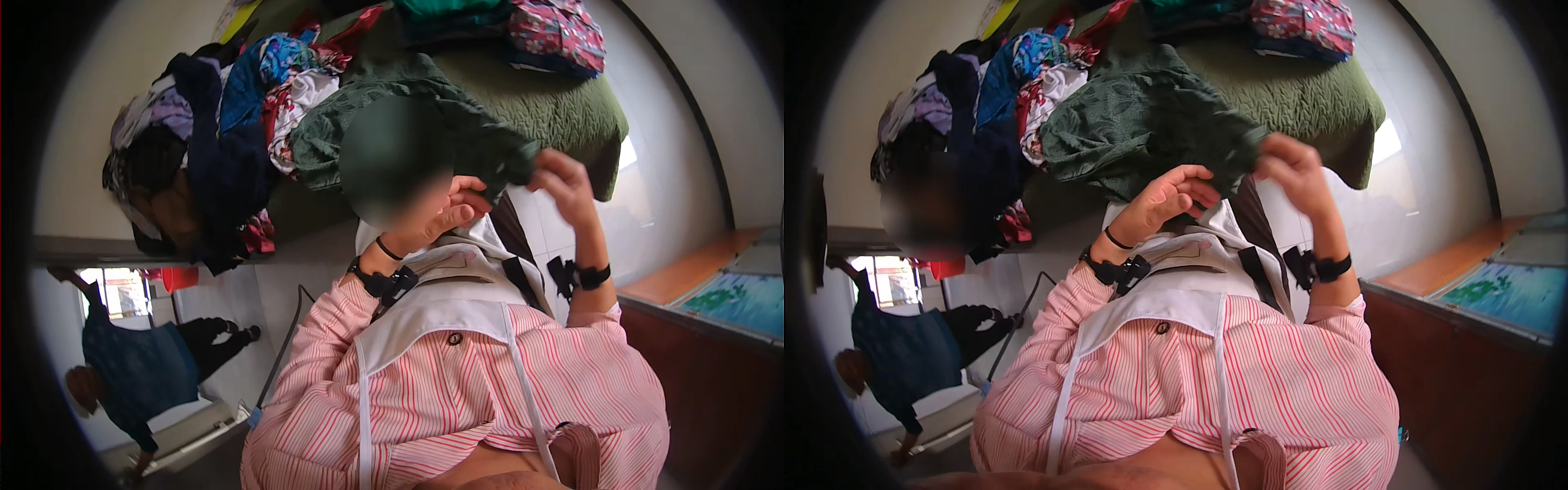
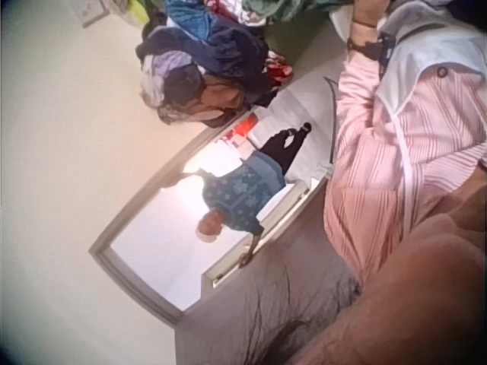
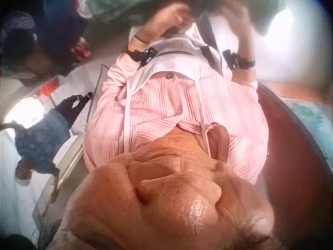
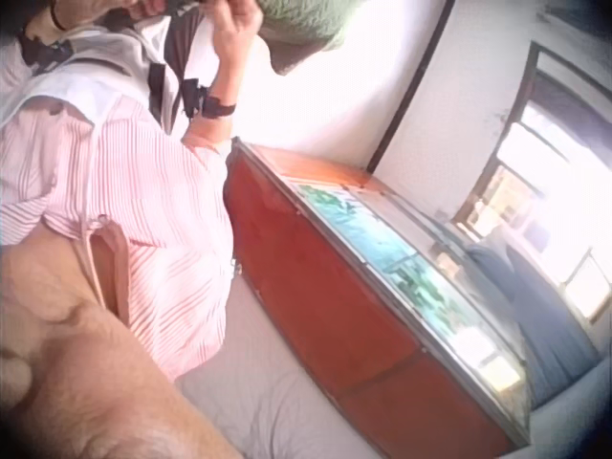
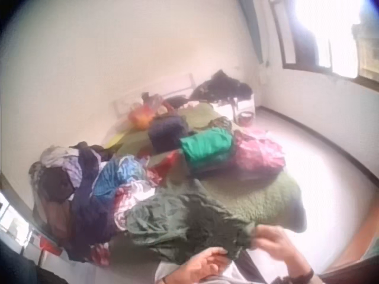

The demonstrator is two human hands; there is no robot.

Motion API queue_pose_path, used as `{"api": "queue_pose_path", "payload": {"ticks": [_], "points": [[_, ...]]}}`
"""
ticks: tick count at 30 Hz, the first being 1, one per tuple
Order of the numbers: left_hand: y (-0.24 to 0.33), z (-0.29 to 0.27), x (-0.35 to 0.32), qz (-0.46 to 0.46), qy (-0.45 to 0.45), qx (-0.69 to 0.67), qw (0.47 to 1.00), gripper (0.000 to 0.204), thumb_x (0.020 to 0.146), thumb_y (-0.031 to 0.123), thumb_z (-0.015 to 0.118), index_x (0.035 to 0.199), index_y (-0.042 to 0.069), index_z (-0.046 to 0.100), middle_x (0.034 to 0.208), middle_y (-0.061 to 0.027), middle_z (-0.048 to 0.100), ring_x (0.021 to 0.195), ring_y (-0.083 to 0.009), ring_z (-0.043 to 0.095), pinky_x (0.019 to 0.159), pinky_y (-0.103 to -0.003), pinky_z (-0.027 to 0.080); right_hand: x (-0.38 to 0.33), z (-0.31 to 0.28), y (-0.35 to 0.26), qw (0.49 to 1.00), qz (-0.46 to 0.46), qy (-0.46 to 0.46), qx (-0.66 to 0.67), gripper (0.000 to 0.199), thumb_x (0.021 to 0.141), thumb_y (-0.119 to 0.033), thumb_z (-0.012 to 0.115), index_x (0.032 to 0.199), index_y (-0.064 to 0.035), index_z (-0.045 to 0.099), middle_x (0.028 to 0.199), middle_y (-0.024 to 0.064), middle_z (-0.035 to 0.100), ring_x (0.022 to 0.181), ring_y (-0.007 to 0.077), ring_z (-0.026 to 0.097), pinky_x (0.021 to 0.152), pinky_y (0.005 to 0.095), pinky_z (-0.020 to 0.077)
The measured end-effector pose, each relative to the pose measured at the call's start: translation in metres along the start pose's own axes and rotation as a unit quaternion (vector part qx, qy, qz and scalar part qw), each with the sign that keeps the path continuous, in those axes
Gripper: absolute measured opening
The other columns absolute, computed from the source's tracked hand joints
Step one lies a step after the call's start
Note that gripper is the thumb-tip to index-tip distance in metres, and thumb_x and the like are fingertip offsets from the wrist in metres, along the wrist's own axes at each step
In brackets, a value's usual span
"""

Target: The person folds several garments on a green sofa, including a teal shirt and a green patterned shirt. They smooth and align each item by hand, then place the folded pieces into a neat stack on the sofa.

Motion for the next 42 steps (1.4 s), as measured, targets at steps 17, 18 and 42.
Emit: {"api": "queue_pose_path", "payload": {"ticks": [17,18,42], "points": [[0.028,-0.176,-0.191,0.233,0.42,-0.214,0.851,0.03,0.09,0.006,0.057,0.119,0.005,0.063,0.12,-0.0052,0.066,0.113,-0.0209,0.06,0.102,-0.038,0.044,0.142,0.08,0.057,0.953,-0.037,0.012,-0.3,0.026,0.082,-0.009,0.065,0.107,-0.0057,0.064,0.082,0.0087,0.068,0.073,0.0207,0.066,0.066,0.033,0.0513],[0.036,-0.179,-0.197,0.249,0.422,-0.215,0.845,0.029,0.091,0.007,0.056,0.12,0.005,0.063,0.121,-0.0057,0.065,0.114,-0.0213,0.059,0.102,-0.038,0.044,0.156,0.075,0.068,0.938,-0.05,0.028,-0.341,0.028,0.082,-0.011,0.065,0.109,-0.0066,0.063,0.082,0.0087,0.068,0.073,0.0241,0.067,0.067,0.0361,0.0521],[0.218,-0.158,-0.316,0.429,0.424,0.002,0.798,0.024,0.101,0.02,0.049,0.104,-0.003,0.055,0.087,-0.0089,0.057,0.078,-0.021,0.051,0.073,-0.035,0.045,0.249,0.123,-0.067,0.958,-0.249,0.091,0.113,0.02,0.093,-0.006,0.056,0.108,-0.0004,0.068,0.101,0.001,0.069,0.076,0.0055,0.057,0.059,0.0187,0.0414]]}}
Point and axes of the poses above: each hand's wrist, its own x-axis towards the middle knuckle, its own z-axis out of the palm, y = z × x, the point moved 7 cm from there along x, towards the middle knuckle
